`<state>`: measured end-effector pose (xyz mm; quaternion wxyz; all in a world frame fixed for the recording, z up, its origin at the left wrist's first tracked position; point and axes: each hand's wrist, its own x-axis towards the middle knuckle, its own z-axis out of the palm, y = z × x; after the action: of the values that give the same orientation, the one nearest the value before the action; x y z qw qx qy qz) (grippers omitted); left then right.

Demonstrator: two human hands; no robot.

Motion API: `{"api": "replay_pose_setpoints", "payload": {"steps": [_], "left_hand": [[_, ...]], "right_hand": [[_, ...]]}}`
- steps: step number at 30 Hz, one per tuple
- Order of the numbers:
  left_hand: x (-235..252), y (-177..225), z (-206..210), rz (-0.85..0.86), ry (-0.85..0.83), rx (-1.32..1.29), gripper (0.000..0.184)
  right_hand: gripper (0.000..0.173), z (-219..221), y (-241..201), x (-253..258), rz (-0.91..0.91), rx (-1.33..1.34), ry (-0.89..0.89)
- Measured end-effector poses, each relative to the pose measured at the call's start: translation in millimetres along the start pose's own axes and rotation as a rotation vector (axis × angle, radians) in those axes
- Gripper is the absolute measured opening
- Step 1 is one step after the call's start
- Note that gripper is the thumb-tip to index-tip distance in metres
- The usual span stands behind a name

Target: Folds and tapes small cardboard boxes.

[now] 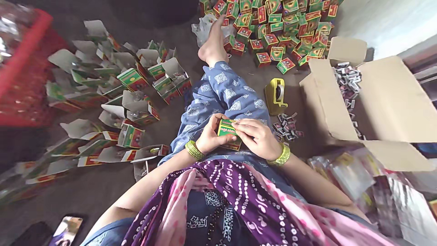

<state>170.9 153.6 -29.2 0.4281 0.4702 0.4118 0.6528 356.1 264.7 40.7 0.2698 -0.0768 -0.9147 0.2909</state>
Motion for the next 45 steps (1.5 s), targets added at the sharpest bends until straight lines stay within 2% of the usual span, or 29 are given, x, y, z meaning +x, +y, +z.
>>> {"api": "replay_pose_setpoints", "payload": {"steps": [3,7,10,13,14,15,17,21,24,31,34,38,42,45], "left_hand": [[-1,0,0,-0.040,0.025,-0.024,0.064],[-1,0,1,-0.048,-0.014,0.011,0.054],[0,3,0,-0.109,0.057,-0.023,0.050],[1,3,-1,-0.120,0.110,-0.021,0.041],[2,2,-2,-0.107,0.107,-0.015,0.037],[3,1,-2,-0.093,0.102,-0.008,0.033],[6,-1,-2,-0.080,0.098,0.014,0.029],[9,-3,-2,-0.060,0.097,0.032,0.027],[11,-3,-2,-0.063,0.105,0.046,0.028],[13,-4,-2,-0.059,0.098,0.028,0.027],[13,-4,-2,-0.056,0.095,0.029,0.026],[12,-5,-3,-0.065,0.108,0.044,0.027],[11,-5,-2,-0.073,0.107,0.031,0.026],[10,-4,-1,-0.083,0.112,0.038,0.027]], "right_hand": [[0.030,7,2,-9,0.035,0.022,0.022],[0.037,-9,18,-11,0.181,0.242,0.008],[0.038,-39,56,-14,0.466,0.217,0.229],[0.036,-74,122,-25,0.770,0.056,0.506],[0.037,-85,144,-30,0.867,-0.014,0.549],[0.039,-96,165,-36,0.957,-0.086,0.551],[0.041,-110,202,-46,1.086,-0.186,0.441],[0.038,-115,245,-50,1.152,-0.202,0.145],[0.036,-111,252,-40,1.188,-0.169,0.101],[0.038,-114,259,-31,1.311,-0.051,0.264],[0.031,-119,250,-31,1.340,0.048,0.344],[0.034,-119,233,-44,1.406,0.124,0.399],[0.040,-109,205,-55,1.439,0.059,0.373],[0.039,-98,210,-64,1.417,0.032,0.364]]}}
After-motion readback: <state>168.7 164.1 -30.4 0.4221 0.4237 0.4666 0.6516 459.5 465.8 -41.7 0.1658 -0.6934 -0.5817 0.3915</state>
